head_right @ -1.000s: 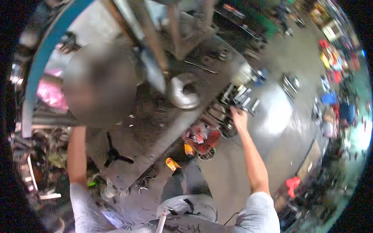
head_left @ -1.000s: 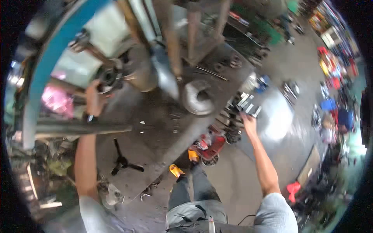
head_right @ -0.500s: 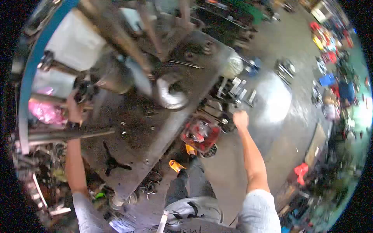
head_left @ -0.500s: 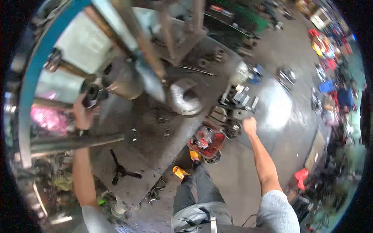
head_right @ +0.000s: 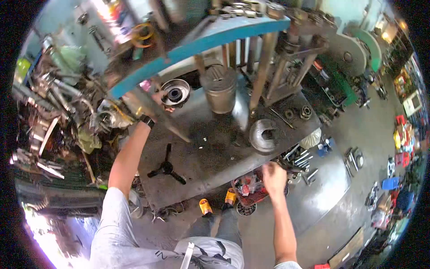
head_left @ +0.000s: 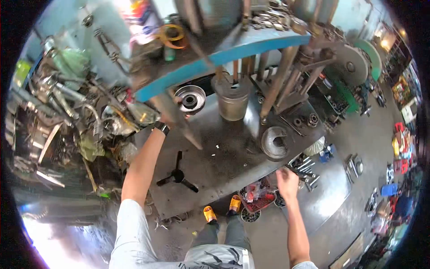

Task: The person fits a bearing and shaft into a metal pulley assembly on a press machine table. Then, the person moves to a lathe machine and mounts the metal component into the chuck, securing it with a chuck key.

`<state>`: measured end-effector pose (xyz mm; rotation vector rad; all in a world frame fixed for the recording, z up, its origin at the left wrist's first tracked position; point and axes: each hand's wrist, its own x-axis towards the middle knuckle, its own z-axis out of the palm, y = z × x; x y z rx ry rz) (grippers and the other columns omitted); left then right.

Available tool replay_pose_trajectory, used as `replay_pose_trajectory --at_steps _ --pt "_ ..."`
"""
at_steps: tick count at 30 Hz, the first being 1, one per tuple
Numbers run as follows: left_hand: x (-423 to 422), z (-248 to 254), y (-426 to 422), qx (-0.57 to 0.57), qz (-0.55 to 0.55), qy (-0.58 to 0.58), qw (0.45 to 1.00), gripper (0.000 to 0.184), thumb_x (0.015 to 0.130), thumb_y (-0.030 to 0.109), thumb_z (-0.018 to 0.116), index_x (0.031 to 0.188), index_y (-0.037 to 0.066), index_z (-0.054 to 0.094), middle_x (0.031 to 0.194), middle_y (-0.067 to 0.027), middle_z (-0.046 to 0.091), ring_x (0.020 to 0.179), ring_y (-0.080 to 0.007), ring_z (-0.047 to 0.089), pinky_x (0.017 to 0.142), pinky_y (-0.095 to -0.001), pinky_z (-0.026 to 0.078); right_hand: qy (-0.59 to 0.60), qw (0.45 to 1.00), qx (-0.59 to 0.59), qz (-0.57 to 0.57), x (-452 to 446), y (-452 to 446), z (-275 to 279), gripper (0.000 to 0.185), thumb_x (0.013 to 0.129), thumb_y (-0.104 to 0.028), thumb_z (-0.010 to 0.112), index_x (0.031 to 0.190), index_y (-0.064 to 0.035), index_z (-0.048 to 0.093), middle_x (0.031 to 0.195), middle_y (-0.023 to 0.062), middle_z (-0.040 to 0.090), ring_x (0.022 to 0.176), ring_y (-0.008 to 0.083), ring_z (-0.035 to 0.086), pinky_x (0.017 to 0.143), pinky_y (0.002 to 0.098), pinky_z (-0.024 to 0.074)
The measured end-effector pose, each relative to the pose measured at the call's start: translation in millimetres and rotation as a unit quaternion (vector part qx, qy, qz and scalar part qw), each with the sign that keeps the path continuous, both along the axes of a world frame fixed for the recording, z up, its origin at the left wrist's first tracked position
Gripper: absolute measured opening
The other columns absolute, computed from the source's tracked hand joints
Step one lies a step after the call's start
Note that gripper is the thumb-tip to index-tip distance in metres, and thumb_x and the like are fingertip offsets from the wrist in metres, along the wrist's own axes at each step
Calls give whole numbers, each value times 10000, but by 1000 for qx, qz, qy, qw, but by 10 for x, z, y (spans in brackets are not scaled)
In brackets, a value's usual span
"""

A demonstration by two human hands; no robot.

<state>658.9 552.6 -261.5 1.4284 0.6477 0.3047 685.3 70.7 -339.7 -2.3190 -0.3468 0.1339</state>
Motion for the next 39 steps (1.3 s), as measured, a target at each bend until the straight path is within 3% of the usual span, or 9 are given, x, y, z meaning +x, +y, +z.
replay_pose_trajectory --at_steps 6,10,16,20,23,30,34,36,39 --pt "-1525 213 -352 -277 294 -147 903 283 937 214 431 1066 -20 527 927 -142 614 717 -232 622 575 -333 549 259 900 323 132 -788 1110 546 238 923 -105 603 1112 38 614 895 129 691 811 167 671 737 272 550" --pt "-2432 -129 -765 -500 186 -269 802 229 944 191 454 885 -26 496 637 -56 473 537 -146 494 495 -241 439 319 863 335 204 -1224 1805 795 364 893 -168 659 1181 29 557 829 92 667 668 112 624 594 243 525" --pt "-2610 -449 -1521 -657 71 -365 656 332 921 315 527 985 -10 551 740 -52 518 525 -86 432 471 -205 365 308 839 318 318 -1538 2272 1046 370 813 -209 744 1069 13 594 731 34 616 566 75 540 464 238 421" --pt "-2472 -460 -1911 -532 67 -68 841 543 950 528 368 1008 32 580 718 -101 598 494 -136 502 403 -229 364 234 901 300 207 -1504 2067 877 179 791 -142 744 817 -4 633 633 24 593 526 75 532 448 251 403" --pt "-2596 -720 -1804 -226 30 109 968 556 969 516 408 932 -10 586 608 -106 622 398 -148 538 350 -255 388 12 975 54 213 -1358 1862 754 348 708 -260 751 798 59 644 709 244 650 651 337 672 602 387 527" --pt "-2264 -502 -1874 35 24 110 993 322 931 294 560 943 -20 631 653 -62 622 472 -113 573 403 -263 447 -42 966 -101 235 -1126 1828 243 485 701 -393 732 767 79 639 725 289 634 748 426 654 686 475 534" --pt "-2098 -602 -1890 70 30 67 995 280 920 240 573 967 -30 630 693 -64 642 526 -107 599 438 -257 466 175 935 -52 304 -379 1803 347 428 772 -425 716 820 1 700 774 196 680 731 330 681 655 375 537" --pt "-2073 -605 -1952 92 37 71 992 273 918 225 572 972 -36 632 700 -76 649 537 -111 606 446 -270 469 -180 935 -5 305 90 1929 -333 331 810 -313 696 961 -19 699 957 183 687 860 328 673 768 428 529" --pt "-2014 -562 -1979 139 39 86 986 249 900 192 584 983 -37 638 701 -100 657 552 -167 627 478 -300 478 -119 938 -9 325 198 2201 -344 239 825 -207 655 1015 -66 687 1012 186 666 911 363 643 814 446 512"
